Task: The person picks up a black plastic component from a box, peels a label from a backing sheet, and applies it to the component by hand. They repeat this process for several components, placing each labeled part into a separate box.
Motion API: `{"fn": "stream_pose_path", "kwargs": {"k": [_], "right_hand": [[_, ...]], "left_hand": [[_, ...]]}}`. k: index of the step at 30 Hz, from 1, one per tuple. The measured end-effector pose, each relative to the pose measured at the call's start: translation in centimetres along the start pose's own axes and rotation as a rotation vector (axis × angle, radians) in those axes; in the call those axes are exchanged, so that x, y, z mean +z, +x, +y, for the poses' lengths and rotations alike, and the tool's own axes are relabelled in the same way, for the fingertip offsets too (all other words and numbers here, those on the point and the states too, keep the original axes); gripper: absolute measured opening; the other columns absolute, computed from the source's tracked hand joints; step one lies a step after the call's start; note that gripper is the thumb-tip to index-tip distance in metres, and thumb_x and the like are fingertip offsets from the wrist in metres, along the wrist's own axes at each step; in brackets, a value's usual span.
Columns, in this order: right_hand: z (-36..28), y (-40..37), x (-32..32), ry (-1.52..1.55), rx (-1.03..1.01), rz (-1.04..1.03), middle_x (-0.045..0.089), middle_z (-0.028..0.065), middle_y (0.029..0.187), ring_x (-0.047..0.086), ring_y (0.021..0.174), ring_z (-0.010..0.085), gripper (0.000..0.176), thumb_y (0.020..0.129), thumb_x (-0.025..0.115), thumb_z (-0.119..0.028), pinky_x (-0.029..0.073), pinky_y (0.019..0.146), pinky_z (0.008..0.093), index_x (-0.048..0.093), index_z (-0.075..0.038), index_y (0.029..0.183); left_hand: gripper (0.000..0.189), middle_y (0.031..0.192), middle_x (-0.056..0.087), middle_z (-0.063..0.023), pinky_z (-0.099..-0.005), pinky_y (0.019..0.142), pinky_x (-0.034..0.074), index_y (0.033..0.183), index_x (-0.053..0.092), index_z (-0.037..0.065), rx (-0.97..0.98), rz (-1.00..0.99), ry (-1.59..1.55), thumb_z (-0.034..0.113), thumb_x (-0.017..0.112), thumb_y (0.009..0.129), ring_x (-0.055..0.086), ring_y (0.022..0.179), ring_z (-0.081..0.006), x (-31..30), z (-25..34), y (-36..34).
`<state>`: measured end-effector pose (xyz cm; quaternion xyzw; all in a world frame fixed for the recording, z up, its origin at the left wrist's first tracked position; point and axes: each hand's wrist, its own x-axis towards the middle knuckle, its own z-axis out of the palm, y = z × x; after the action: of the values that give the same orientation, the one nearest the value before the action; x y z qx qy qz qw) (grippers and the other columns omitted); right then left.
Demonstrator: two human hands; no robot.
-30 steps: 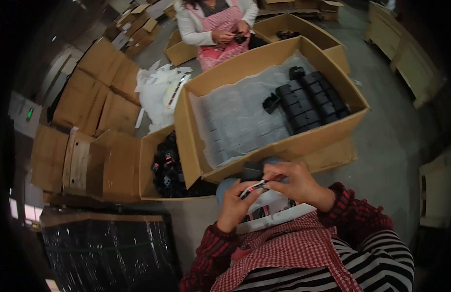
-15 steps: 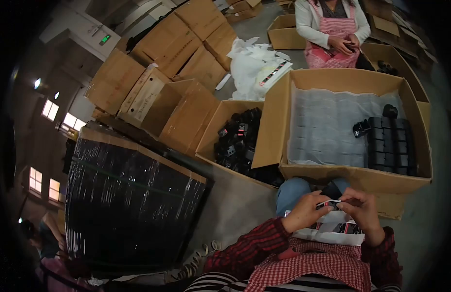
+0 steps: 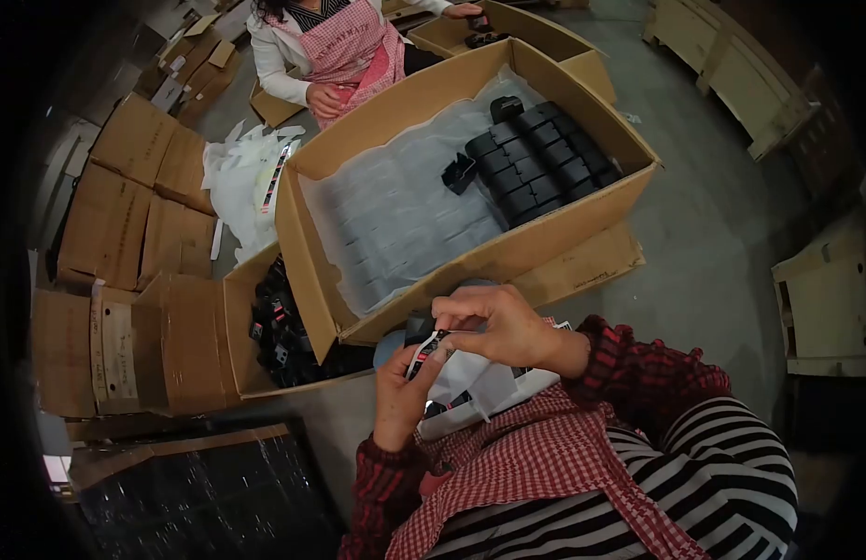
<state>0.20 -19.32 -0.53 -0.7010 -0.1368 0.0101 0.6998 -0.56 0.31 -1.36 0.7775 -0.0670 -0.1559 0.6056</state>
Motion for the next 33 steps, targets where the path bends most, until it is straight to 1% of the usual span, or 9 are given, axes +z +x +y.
{"fn": "stream_pose_path", "kwargs": {"k": [7, 9, 16, 19, 22, 25, 27, 31, 33], "right_hand": [[0.1, -0.2, 0.0, -0.344, -0.248, 0.055, 0.065, 0.0092, 0.083, 0.064, 0.077, 0.0216, 0.021, 0.074, 0.072, 0.000, 0.051, 0.066, 0.0299, 0.067, -0.001, 0.095], [0.4, -0.4, -0.3, -0.511, -0.393, 0.092, 0.064, 0.0087, 0.080, 0.063, 0.073, 0.0240, 0.018, 0.074, 0.072, 0.000, 0.050, 0.064, 0.0310, 0.067, -0.001, 0.091], [1.4, -2.0, -2.3, -0.299, -0.199, -0.009, 0.065, 0.0091, 0.082, 0.063, 0.077, 0.0257, 0.014, 0.076, 0.070, -0.005, 0.050, 0.069, 0.0335, 0.067, -0.005, 0.090], [1.3, -2.2, -2.7, -0.287, -0.427, -0.076, 0.065, 0.0086, 0.082, 0.062, 0.076, 0.0220, 0.013, 0.076, 0.072, 0.002, 0.050, 0.064, 0.0320, 0.068, -0.001, 0.088], [0.6, -3.0, -3.5, -0.396, -0.545, -0.222, 0.065, 0.0084, 0.082, 0.063, 0.077, 0.0218, 0.013, 0.077, 0.072, 0.000, 0.051, 0.065, 0.0320, 0.068, -0.001, 0.089], [0.5, -4.1, -3.8, -0.185, -0.424, -0.209, 0.065, 0.0086, 0.083, 0.063, 0.078, 0.0213, 0.014, 0.079, 0.072, 0.000, 0.051, 0.066, 0.0314, 0.067, 0.000, 0.091], [0.2, -4.4, -3.8, -0.179, -0.260, -0.108, 0.064, 0.0097, 0.083, 0.063, 0.078, 0.0201, 0.014, 0.080, 0.070, 0.002, 0.050, 0.066, 0.0287, 0.066, 0.001, 0.093], [-0.6, -2.9, -2.5, -0.163, -0.248, -0.004, 0.063, 0.0079, 0.086, 0.061, 0.079, 0.0162, 0.017, 0.079, 0.070, 0.002, 0.049, 0.068, 0.0269, 0.066, 0.002, 0.096], [-1.0, -1.7, -1.5, 0.063, -0.135, 0.047, 0.060, 0.0065, 0.089, 0.059, 0.083, 0.0134, 0.020, 0.080, 0.070, 0.001, 0.048, 0.071, 0.0251, 0.065, 0.002, 0.099]], "left_hand": [[0.025, 0.075, 0.061, -0.0016, -0.0223, 0.058, 0.041, 0.091, 0.069, 0.001, -0.196, -0.063, -0.102, 0.026, 0.065, 0.090, 0.052, 0.068, -0.0075, -0.1, -0.8, -0.1], [0.027, 0.079, 0.062, 0.0012, -0.0198, 0.059, 0.041, 0.094, 0.068, -0.001, -0.419, -0.152, -0.250, 0.026, 0.062, 0.093, 0.052, 0.068, -0.0041, -0.2, 0.4, -0.1], [0.027, 0.084, 0.065, 0.0007, -0.0204, 0.065, 0.047, 0.102, 0.065, -0.001, -0.378, -0.167, -0.389, 0.025, 0.058, 0.095, 0.057, 0.071, -0.0048, -1.0, -0.9, -0.8], [0.026, 0.084, 0.066, 0.0001, -0.0203, 0.067, 0.046, 0.101, 0.066, -0.002, -0.505, -0.144, -0.397, 0.023, 0.059, 0.094, 0.060, 0.074, -0.0061, -1.0, -1.3, -0.5], [0.025, 0.080, 0.066, -0.0038, -0.0245, 0.065, 0.048, 0.099, 0.068, -0.002, -0.356, -0.066, -0.061, 0.021, 0.061, 0.091, 0.060, 0.070, -0.0120, -0.5, -3.1, -0.5], [0.022, 0.083, 0.066, -0.0162, -0.0325, 0.068, 0.049, 0.100, 0.069, 0.001, -0.146, -0.018, 0.327, 0.019, 0.063, 0.088, 0.064, 0.077, -0.0264, -0.2, -3.6, -1.1], [0.022, 0.092, 0.063, -0.0259, -0.0369, 0.073, 0.049, 0.106, 0.068, 0.005, 0.173, 0.080, 0.673, 0.011, 0.060, 0.087, 0.062, 0.086, -0.0369, -0.2, -3.2, -1.4], [0.035, 0.103, 0.063, -0.0229, -0.0329, 0.078, 0.051, 0.124, 0.057, 0.005, 0.197, 0.189, 0.608, 0.004, 0.056, 0.089, 0.064, 0.092, -0.0302, -0.9, 0.4, -1.5], [0.050, 0.108, 0.063, -0.0156, -0.0302, 0.081, 0.051, 0.139, 0.040, 0.007, 0.090, 0.337, -0.175, 0.000, 0.053, 0.091, 0.063, 0.096, -0.0215, -0.3, 2.1, -1.8]]}}
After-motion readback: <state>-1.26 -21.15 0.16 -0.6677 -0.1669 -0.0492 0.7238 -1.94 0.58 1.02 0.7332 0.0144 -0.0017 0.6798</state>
